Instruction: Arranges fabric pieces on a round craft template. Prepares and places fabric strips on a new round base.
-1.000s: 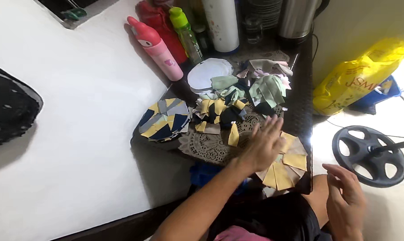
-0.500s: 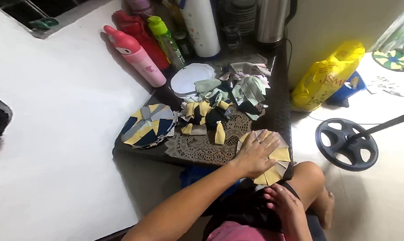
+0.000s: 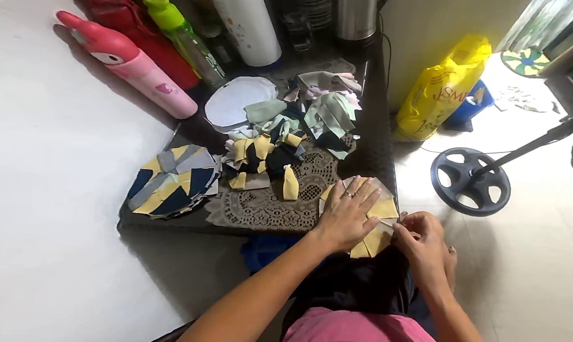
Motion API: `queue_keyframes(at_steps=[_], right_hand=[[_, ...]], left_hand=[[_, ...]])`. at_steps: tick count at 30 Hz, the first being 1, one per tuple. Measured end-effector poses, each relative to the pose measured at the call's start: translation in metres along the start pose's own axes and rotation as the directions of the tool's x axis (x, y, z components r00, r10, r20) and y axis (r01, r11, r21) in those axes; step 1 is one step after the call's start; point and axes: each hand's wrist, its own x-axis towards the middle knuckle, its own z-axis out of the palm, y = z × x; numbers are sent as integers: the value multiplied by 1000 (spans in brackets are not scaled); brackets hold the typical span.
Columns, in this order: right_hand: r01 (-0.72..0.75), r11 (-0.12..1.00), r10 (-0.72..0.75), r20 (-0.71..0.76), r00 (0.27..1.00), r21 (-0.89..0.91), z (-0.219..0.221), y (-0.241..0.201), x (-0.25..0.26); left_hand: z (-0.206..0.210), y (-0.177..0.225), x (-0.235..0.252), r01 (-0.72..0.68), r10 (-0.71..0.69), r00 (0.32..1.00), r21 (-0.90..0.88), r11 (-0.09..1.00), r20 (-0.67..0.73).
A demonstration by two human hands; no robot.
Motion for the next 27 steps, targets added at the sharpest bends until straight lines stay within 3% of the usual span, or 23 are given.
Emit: queue_keyframes(at_steps=[11,27], right_hand=[[-136,963,117,93,989,232,2,-5,10],[-169,946,138,127,982,276,1,1,17]], left_hand=[[-4,-12,15,-59,59,998,15,998,16],[3,-17,16,-105,107,992,39,994,-64]])
